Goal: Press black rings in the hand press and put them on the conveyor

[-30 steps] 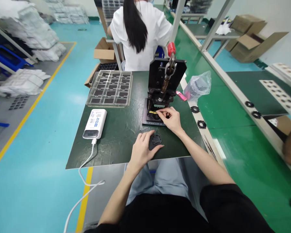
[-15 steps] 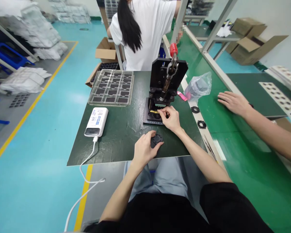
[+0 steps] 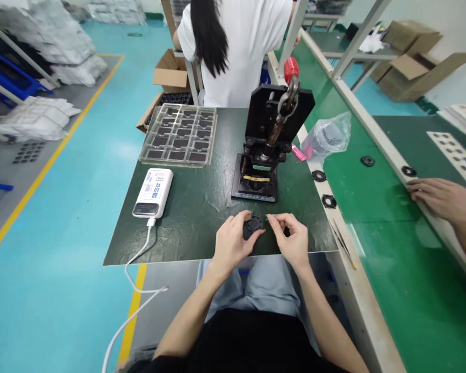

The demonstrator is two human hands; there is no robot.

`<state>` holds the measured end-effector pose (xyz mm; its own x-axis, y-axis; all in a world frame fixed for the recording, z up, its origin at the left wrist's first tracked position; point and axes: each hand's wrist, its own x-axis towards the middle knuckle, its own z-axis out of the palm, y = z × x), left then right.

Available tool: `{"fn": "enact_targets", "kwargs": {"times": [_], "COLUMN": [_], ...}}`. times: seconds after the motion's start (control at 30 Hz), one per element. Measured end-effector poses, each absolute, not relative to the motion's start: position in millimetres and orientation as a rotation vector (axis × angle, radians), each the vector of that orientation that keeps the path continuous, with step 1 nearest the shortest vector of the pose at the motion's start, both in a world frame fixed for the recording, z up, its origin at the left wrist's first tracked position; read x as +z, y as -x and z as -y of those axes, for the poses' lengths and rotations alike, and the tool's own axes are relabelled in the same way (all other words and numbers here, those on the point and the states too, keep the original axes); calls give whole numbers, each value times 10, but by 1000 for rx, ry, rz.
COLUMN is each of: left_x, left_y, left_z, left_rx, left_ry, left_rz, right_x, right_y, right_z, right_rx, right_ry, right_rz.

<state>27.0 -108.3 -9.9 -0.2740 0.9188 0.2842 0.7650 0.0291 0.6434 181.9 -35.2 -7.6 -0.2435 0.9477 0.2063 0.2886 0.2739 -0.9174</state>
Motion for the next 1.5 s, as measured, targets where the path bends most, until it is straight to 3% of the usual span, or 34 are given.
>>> {"fn": "enact_targets", "kwargs": {"times": [0.47, 1.5], "left_x": [-84, -97], "left_y": [-284, -290], "left_z": [1083, 1102], "left_rx": [1072, 1065], "left_ry": [-1761, -1788], "left_rz": [-2108, -2094], "right_x": [-55, -45], "right_y": [-1742, -1713], "right_z": [362, 373], "right_rx": [755, 569], "right_ry": [1041, 969], "right_rz": [1970, 2073]}}
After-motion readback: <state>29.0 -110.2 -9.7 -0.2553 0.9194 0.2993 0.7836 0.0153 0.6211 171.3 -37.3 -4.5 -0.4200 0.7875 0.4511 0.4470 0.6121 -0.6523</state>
